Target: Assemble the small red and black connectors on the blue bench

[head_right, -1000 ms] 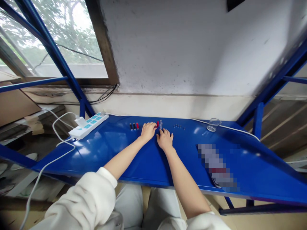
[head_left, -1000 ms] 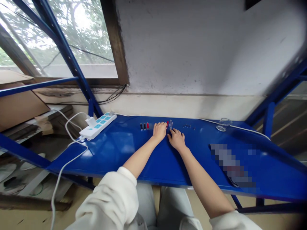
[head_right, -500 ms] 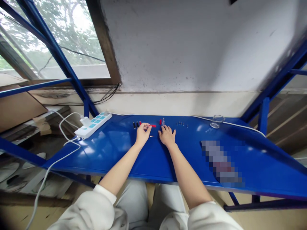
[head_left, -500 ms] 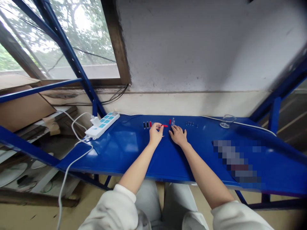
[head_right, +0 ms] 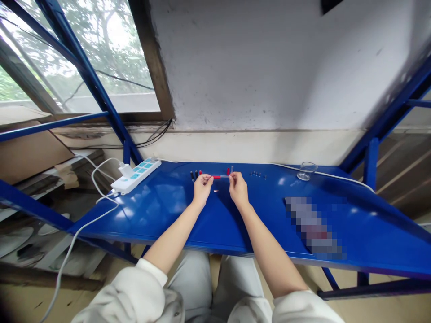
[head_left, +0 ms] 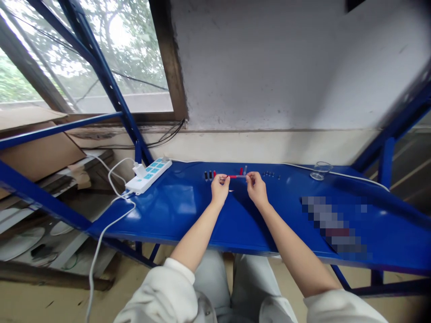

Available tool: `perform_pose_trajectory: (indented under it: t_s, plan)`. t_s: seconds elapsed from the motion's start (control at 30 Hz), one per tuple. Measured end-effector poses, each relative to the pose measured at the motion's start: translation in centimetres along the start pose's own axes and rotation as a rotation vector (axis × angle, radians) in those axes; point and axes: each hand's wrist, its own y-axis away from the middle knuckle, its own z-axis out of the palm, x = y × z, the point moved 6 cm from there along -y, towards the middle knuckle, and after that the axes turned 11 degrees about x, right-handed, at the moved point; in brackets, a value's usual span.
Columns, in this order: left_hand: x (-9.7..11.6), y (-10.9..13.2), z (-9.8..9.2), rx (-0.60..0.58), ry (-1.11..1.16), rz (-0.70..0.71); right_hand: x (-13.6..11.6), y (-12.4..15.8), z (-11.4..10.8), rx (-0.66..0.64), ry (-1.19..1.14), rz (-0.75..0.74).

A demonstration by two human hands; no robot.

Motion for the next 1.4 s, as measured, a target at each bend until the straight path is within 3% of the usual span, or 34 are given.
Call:
perform_pose_trajectory:
  t_s: [0.17, 0.4, 0.6, 0.77, 0.83, 1.0, 1.17, 1.4]
  plan:
    - [-0.5, 0.0, 0.1, 0.000, 0.060, -0.102, 0.4, 0.0, 0.1, -0.006, -0.142, 0.090]
    - [0.8, 0.3, 0.1, -0.047, 0.130, -0.176, 1.4, -0.3, 0.6, -0.024, -0.332, 0.174]
    - [0.7, 1.2, 1.2, -0.240, 0.163, -0.233, 1.3, -0.2, 1.0, -0.051, -0.375, 0.172]
    - [0.9, 2.0, 2.4, -0.414, 0.178, -0.142, 1.1, 0.0, 1.1, -0.073, -0.348, 0.160]
    - [1.0, 1.9, 2.3, -0.395, 0.162, -0.108, 1.0, 0.0, 1.1, -0.078, -0.335, 0.159]
    - [0.9, 1.0, 1.2, -0.203, 0.100, -0.068, 0.6, 0.2, 1.4, -0.103, -0.311, 0.147]
    - [1.0, 1.6, 1.5, -0.240, 0.050, 0.002, 0.6, 0.6, 1.3, -0.140, -0.146, 0.102]
    - [2.4, 1.5, 1.7, -0.184, -0.034, 0.159, 1.0, 1.2, 1.8, -0.254, -0.007, 0.028]
